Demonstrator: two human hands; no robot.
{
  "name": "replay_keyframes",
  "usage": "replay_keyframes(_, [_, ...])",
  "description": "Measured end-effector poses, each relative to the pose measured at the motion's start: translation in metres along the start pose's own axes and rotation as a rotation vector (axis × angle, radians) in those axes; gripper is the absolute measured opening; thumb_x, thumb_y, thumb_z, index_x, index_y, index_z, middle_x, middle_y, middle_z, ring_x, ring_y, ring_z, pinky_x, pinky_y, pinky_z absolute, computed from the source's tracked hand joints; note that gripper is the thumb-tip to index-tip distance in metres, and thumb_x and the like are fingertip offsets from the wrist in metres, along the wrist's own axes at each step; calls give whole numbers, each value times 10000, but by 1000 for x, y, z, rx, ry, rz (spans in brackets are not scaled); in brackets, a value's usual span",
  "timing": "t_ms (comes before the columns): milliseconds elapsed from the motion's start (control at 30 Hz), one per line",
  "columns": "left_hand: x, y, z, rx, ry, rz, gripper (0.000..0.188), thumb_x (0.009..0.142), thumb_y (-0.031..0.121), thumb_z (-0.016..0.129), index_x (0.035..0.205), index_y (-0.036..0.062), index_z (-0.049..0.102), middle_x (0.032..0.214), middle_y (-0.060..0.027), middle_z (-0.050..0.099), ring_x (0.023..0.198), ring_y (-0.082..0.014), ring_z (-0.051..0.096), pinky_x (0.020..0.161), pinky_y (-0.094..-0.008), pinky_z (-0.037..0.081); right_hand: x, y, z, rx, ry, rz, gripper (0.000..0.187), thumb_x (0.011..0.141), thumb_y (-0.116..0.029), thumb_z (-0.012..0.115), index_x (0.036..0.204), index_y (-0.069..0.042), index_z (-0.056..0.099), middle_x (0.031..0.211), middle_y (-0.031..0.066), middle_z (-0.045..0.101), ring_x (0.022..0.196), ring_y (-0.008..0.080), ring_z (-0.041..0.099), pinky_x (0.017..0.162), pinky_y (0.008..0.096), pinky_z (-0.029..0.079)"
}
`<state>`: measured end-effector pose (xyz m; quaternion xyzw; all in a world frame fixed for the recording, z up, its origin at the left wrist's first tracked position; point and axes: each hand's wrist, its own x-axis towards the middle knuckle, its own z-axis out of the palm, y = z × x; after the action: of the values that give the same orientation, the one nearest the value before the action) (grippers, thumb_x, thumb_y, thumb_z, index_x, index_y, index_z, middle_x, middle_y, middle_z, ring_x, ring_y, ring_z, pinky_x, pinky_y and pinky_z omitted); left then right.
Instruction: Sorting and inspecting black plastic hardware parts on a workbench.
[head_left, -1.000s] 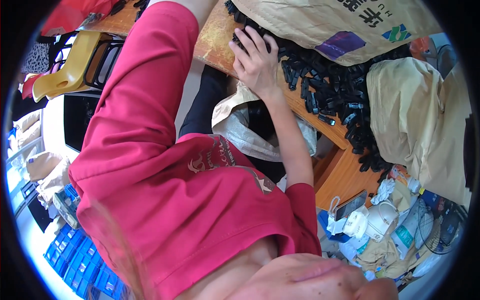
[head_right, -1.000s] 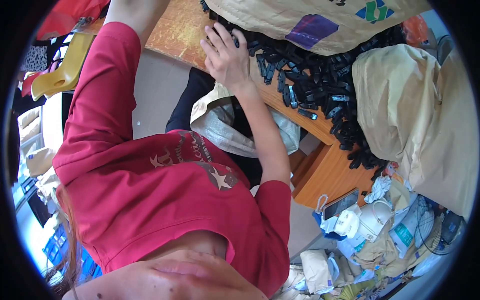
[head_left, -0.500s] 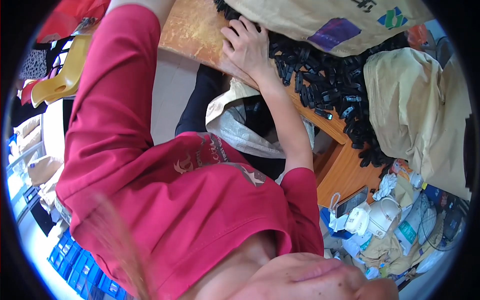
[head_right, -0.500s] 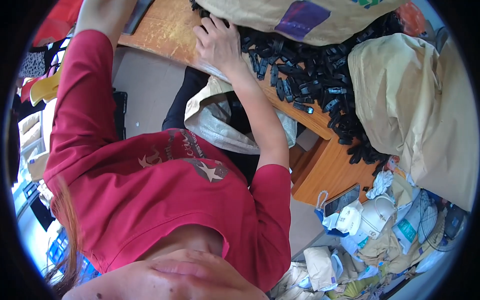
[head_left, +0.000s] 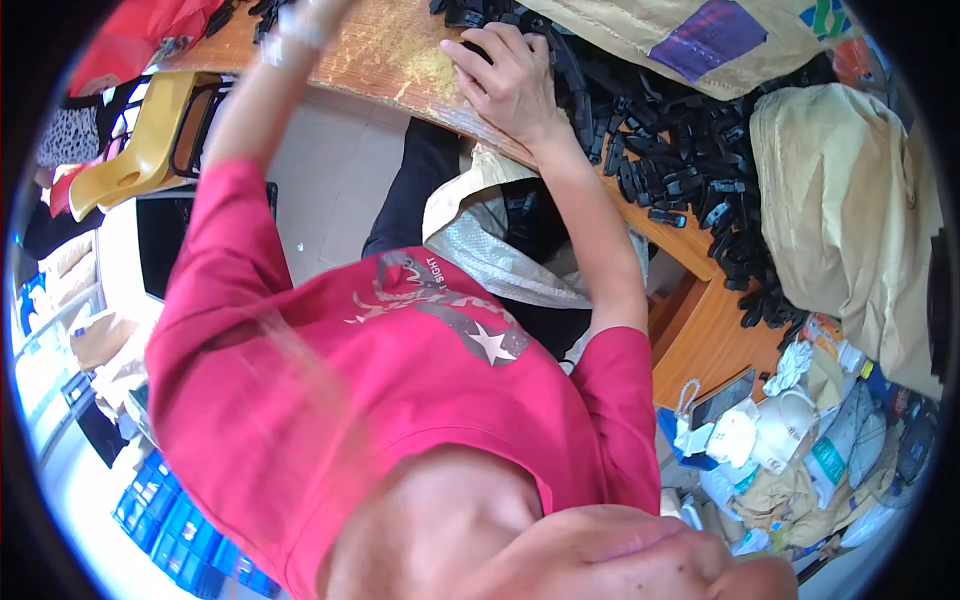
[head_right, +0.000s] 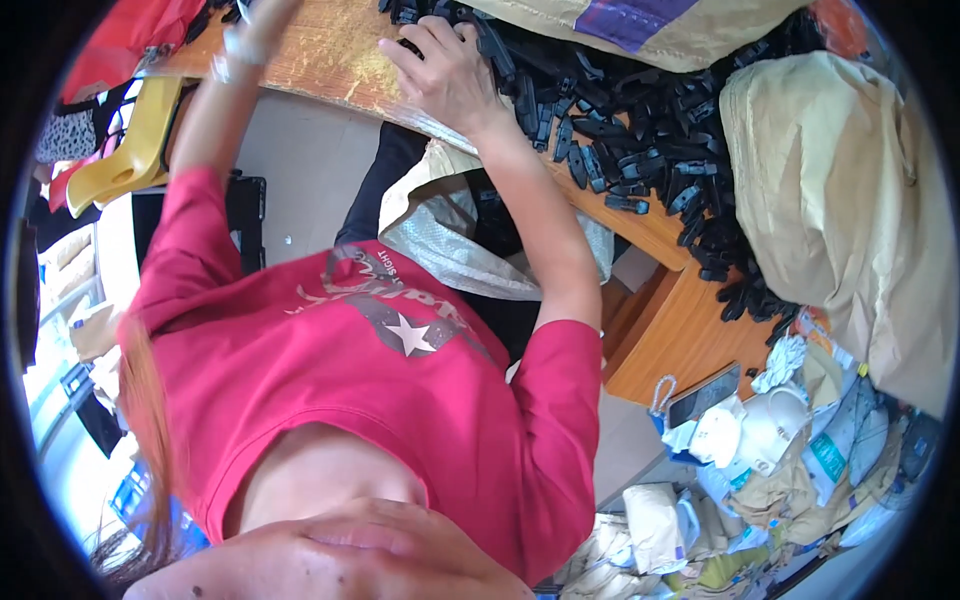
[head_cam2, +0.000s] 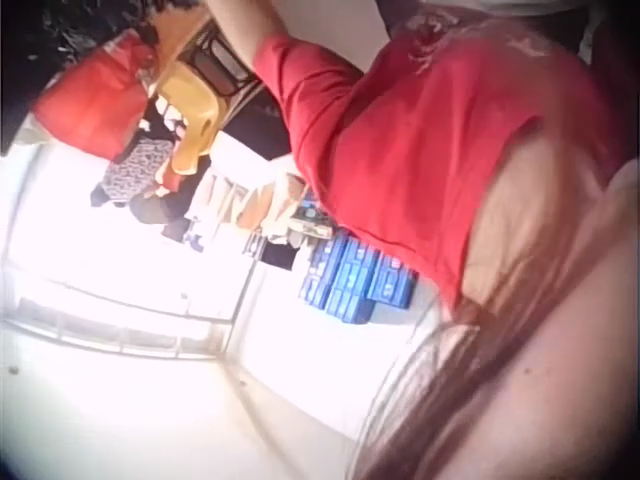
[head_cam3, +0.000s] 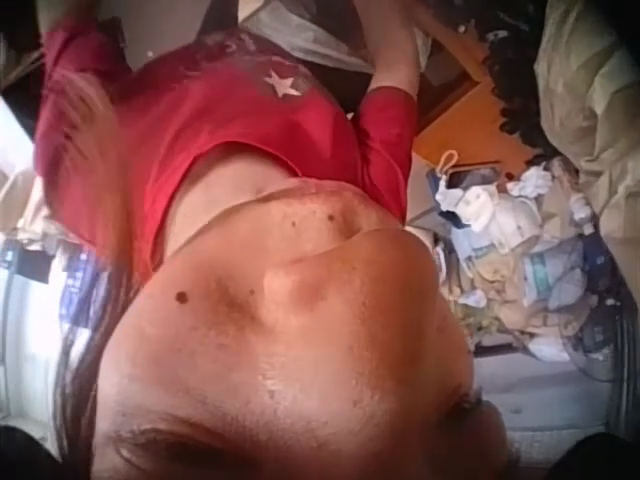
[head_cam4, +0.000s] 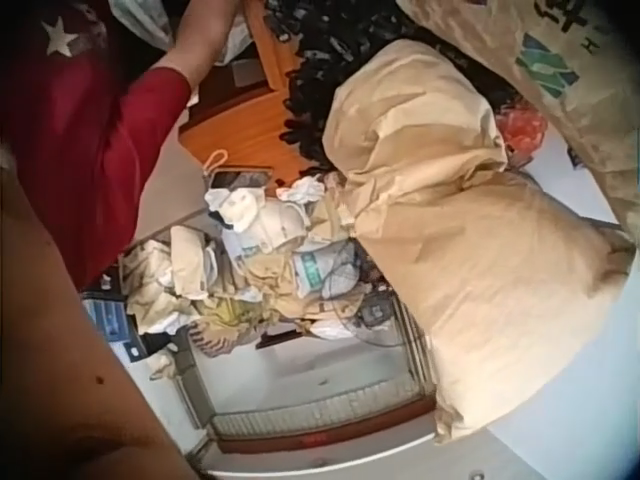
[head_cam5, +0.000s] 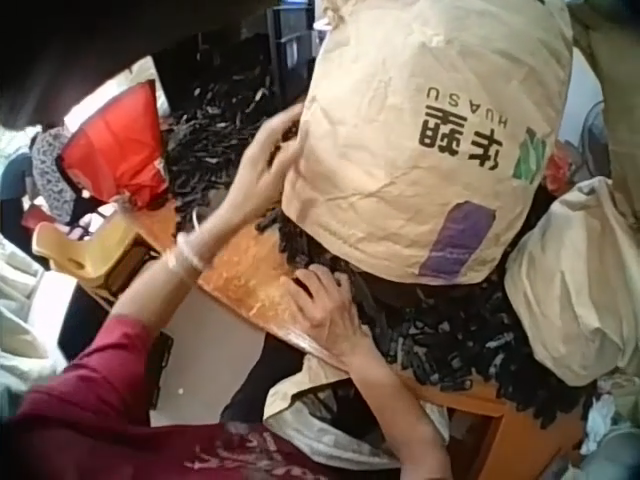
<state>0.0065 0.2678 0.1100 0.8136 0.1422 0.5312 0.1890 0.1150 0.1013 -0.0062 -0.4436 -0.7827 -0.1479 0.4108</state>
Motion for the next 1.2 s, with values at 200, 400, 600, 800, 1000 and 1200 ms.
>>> replay_keyframes(200, [-132, 25, 10, -60, -146, -387, 927, 844, 369, 671, 1503, 48, 103, 1533, -219, 143, 1423, -351, 147, 1146, -402, 161, 7, -9, -1, 67, -24, -110, 252, 681, -77, 705, 931, -53, 674, 979, 55, 629, 960, 224, 590, 731, 341, 439])
replay_keyframes(400, [-137, 41, 38, 30, 36, -346, 861, 801, 248, 740, 1458, 27, 230, 1417, -236, 342, 1318, -374, 337, 1085, -422, 291, -9, -21, -22, -277, -46, -94, 209, 713, -133, 684, 919, -98, 679, 1010, 27, 632, 1021, 176, 579, 854, 356, 373])
replay_keyframes(600, [-138, 60, 52, 108, 147, -392, 652, 829, 103, 669, 1372, 14, 320, 1292, -271, 376, 1181, -443, 390, 1016, -454, 342, -5, -36, -51, -335, -154, 273, 410, 840, -248, 619, 1208, -73, 578, 1281, 148, 516, 1260, 314, 444, 1030, 714, 138])
replay_keyframes(800, [-157, 80, 50, 49, 92, -404, 496, 806, 24, 613, 1263, 17, 420, 1178, -260, 394, 1081, -436, 441, 944, -450, 399, -26, -30, -39, -489, -113, 226, 433, 782, -392, 696, 1145, -162, 640, 1228, 79, 512, 1158, 251, 467, 1003, 547, 250])
replay_keyframes(1000, [-174, 85, 46, 133, 108, -294, 545, 812, 50, 646, 1308, 41, 420, 1299, -275, 369, 1196, -470, 388, 1011, -478, 357, -34, -24, -37, -366, 47, 173, 368, 741, -322, 747, 1002, -89, 635, 1121, 85, 539, 1088, 254, 502, 974, 490, 295])
replay_keyframes(1200, [-178, 78, 47, 360, -33, -229, 566, 869, 229, 625, 1373, 74, 420, 1423, -297, 293, 1315, -489, 262, 1085, -531, 253, -28, -33, -34, -548, 95, 151, 340, 798, -259, 686, 1113, -150, 621, 1202, 91, 530, 1146, 241, 485, 942, 457, 311])
